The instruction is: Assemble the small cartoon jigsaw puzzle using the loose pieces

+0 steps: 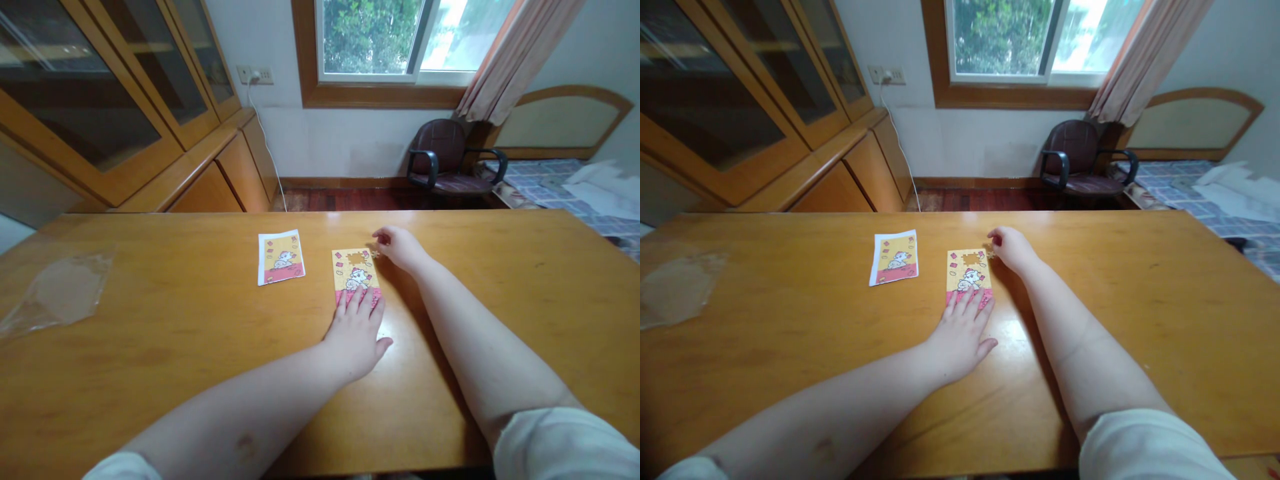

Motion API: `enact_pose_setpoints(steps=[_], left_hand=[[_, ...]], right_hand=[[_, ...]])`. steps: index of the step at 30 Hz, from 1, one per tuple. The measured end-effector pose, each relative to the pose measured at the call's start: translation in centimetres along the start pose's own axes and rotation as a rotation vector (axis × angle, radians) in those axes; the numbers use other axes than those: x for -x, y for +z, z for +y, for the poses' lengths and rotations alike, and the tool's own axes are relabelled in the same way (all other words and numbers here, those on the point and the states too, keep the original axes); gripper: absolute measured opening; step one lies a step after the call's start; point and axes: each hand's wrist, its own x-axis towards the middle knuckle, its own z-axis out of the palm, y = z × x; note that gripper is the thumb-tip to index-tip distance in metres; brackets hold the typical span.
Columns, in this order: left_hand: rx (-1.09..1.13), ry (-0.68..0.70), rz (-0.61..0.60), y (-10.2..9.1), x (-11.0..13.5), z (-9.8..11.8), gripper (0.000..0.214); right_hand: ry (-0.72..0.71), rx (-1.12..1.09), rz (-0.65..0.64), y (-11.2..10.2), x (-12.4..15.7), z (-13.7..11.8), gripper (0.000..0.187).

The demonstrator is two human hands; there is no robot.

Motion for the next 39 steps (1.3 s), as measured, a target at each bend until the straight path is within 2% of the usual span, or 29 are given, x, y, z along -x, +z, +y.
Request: enact_pose_setpoints(steps=[4,8,15,27,32,39], left_hand=[[0.011,0.005,0.013,0.2,0.0,-0.1,0.070],[0.012,0.002,0.009,0.3,-0.1,-0.1,0.071],[0.005,-0.002,0.024,0.7,-0.2,0.0,0.072],[0.000,-0.008,0.024,0.3,-0.2,0.1,0.071],[0.004,-0.005,0.021,0.4,-0.2,0.1,0.071],[0.000,-0.003,0.024,0.7,-0.2,-0.1,0.072]], right_hand=[[-0.096,-0.092,0.018,0.4,0.4,-1.3,0.016],[-0.142,-0.112,0.031,1.7,0.9,-2.3,0.012],[-0.164,-0.117,-0.052,3.2,1.5,-3.2,0.012],[-0.330,-0.061,-0.011,3.8,1.3,-2.9,0.017],[-0.284,0.069,0.040,3.9,1.2,-2.7,0.017],[-0.256,0.103,0.037,3.3,1.0,-2.1,0.024]])
